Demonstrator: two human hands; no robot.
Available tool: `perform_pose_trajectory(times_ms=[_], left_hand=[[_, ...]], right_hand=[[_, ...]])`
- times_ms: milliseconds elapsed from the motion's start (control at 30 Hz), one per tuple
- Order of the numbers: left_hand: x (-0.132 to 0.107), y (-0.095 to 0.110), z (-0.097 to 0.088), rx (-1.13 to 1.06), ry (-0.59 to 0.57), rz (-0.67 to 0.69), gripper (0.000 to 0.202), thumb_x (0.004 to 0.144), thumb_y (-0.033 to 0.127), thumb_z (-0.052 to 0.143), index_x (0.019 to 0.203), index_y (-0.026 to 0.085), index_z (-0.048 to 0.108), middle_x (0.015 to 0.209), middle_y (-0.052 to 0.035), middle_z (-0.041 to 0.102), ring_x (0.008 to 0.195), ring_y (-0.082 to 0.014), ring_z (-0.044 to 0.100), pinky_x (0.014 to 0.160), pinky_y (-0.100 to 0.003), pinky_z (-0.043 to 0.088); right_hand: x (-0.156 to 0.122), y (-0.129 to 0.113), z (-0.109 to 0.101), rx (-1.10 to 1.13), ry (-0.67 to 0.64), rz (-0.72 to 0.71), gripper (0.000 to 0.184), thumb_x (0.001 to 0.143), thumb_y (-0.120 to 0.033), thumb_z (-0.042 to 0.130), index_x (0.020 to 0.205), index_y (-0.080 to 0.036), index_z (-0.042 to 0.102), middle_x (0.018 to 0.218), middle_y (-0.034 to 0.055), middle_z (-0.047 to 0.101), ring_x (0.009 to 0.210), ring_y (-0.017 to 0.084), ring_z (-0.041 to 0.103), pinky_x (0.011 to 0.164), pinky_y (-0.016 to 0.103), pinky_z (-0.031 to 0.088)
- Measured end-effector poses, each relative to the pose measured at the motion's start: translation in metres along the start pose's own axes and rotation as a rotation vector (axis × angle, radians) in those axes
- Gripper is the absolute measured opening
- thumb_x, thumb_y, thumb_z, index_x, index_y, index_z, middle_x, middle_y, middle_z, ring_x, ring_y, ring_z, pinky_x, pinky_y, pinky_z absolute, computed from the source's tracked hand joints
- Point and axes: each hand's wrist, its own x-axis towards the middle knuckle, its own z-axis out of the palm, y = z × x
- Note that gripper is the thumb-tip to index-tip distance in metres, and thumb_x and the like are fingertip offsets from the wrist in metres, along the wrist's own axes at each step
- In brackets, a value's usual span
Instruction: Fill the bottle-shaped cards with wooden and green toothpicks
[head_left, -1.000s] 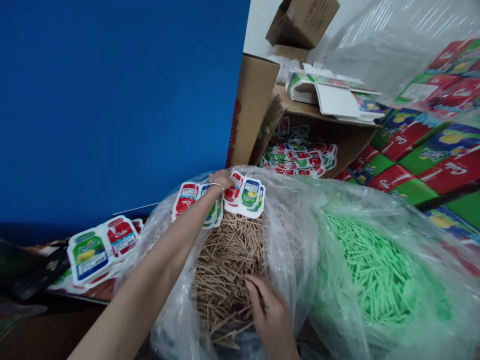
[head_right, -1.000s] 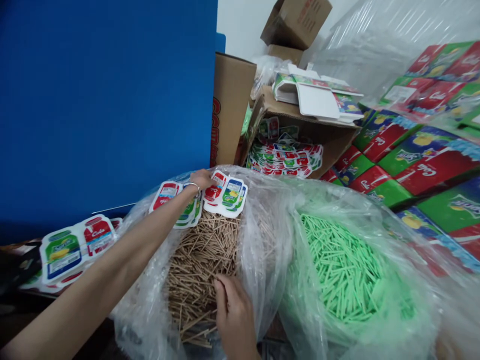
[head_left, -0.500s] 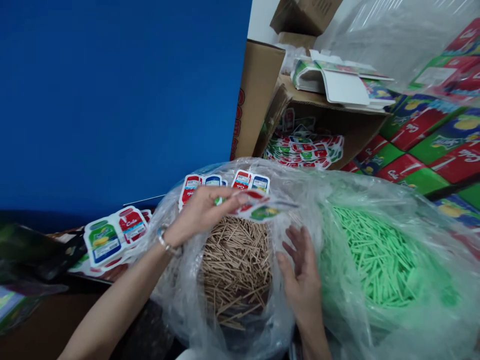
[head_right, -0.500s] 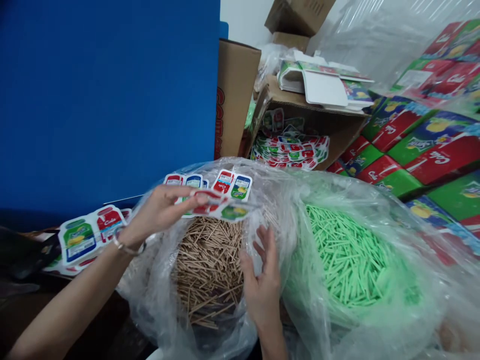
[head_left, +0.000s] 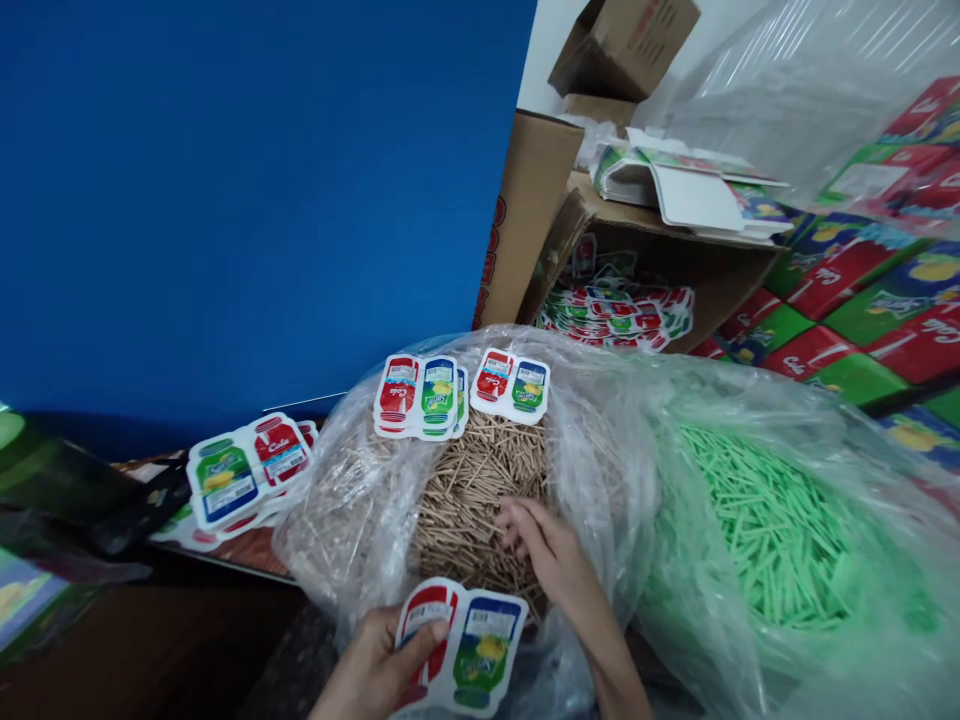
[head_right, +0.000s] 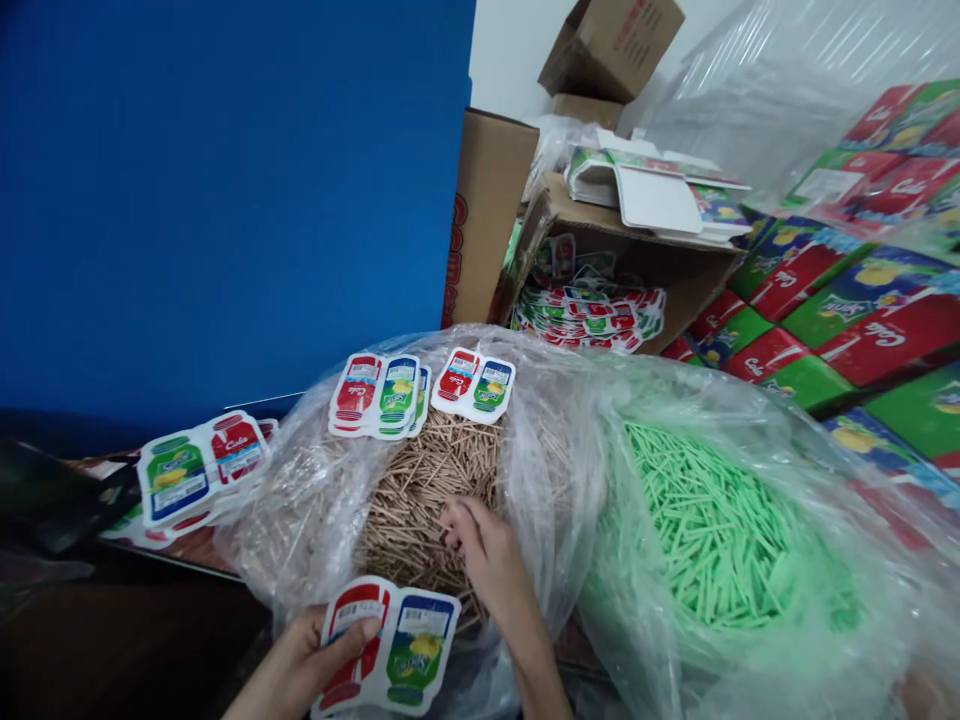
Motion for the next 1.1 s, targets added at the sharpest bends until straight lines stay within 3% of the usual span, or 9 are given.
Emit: perform_pose_trajectory(times_ms=[67, 167, 333, 500, 633, 833, 1100], left_hand=[[0.001, -0.008, 0.005, 0.033, 0.002, 0.008, 0.056, 0.067, 0.07, 0.054, 0.056, 0.015, 0.053, 0.048, 0.0028, 0.047, 0.046, -0.0104, 0.038, 0.045, -0.022, 0.03], [0.006, -0.013, 0.01, 0.054, 0.021, 0.059, 0.058, 0.068, 0.071, 0.05, 0.059, 0.015, 0.056, 0.051, 0.0011, 0.05, 0.049, -0.0127, 0.042, 0.048, -0.023, 0.032], [0.012, -0.019, 0.009, 0.152, 0.061, 0.115, 0.057, 0.071, 0.07, 0.047, 0.061, 0.015, 0.058, 0.051, 0.0019, 0.048, 0.049, -0.0131, 0.04, 0.049, -0.023, 0.033], [0.012, -0.024, 0.006, 0.105, 0.022, 0.094, 0.058, 0.071, 0.071, 0.046, 0.062, 0.015, 0.057, 0.053, 0.0018, 0.046, 0.051, -0.0122, 0.037, 0.048, -0.021, 0.032], [0.013, -0.023, 0.006, 0.088, 0.0, 0.096, 0.058, 0.073, 0.069, 0.047, 0.061, 0.013, 0.058, 0.054, 0.001, 0.047, 0.051, -0.0121, 0.037, 0.049, -0.022, 0.031], [0.012, -0.027, 0.005, 0.098, 0.021, 0.104, 0.059, 0.071, 0.071, 0.048, 0.059, 0.014, 0.056, 0.052, 0.002, 0.044, 0.05, -0.0117, 0.037, 0.048, -0.022, 0.029], [0.012, -0.025, 0.005, 0.057, -0.006, 0.12, 0.06, 0.071, 0.069, 0.05, 0.063, 0.011, 0.062, 0.053, -0.0007, 0.053, 0.051, -0.0131, 0.043, 0.05, -0.022, 0.033]], right_hand=[[0.024, -0.003, 0.002, -0.272, -0.003, -0.064, 0.03, 0.092, -0.014, 0.035, 0.103, -0.016, 0.063, 0.094, 0.0078, 0.071, 0.08, 0.017, 0.067, 0.073, 0.026, 0.052], [0.051, -0.012, 0.021, -0.436, -0.068, -0.123, 0.024, 0.08, -0.003, 0.049, 0.089, -0.015, 0.068, 0.092, 0.0113, 0.071, 0.087, 0.022, 0.065, 0.076, 0.03, 0.05], [0.059, -0.02, 0.054, -0.642, -0.101, -0.148, 0.031, 0.073, 0.007, 0.045, 0.086, -0.006, 0.07, 0.095, 0.0234, 0.068, 0.095, 0.03, 0.061, 0.08, 0.043, 0.046], [0.053, -0.006, 0.066, -0.708, -0.151, -0.227, 0.037, 0.075, 0.003, 0.047, 0.105, -0.006, 0.066, 0.119, 0.0205, 0.061, 0.116, 0.031, 0.05, 0.099, 0.049, 0.033], [0.048, 0.004, 0.078, -0.734, -0.179, -0.228, 0.044, 0.076, 0.004, 0.042, 0.117, 0.003, 0.057, 0.129, 0.0255, 0.051, 0.123, 0.035, 0.044, 0.103, 0.054, 0.028], [0.049, 0.008, 0.086, -0.744, -0.19, -0.227, 0.048, 0.078, 0.004, 0.037, 0.123, 0.002, 0.053, 0.131, 0.0249, 0.049, 0.124, 0.035, 0.043, 0.104, 0.058, 0.026], [0.058, 0.018, 0.085, -0.719, -0.27, -0.234, 0.045, 0.08, -0.001, 0.039, 0.123, 0.004, 0.052, 0.128, 0.0271, 0.051, 0.124, 0.033, 0.043, 0.105, 0.051, 0.029]])
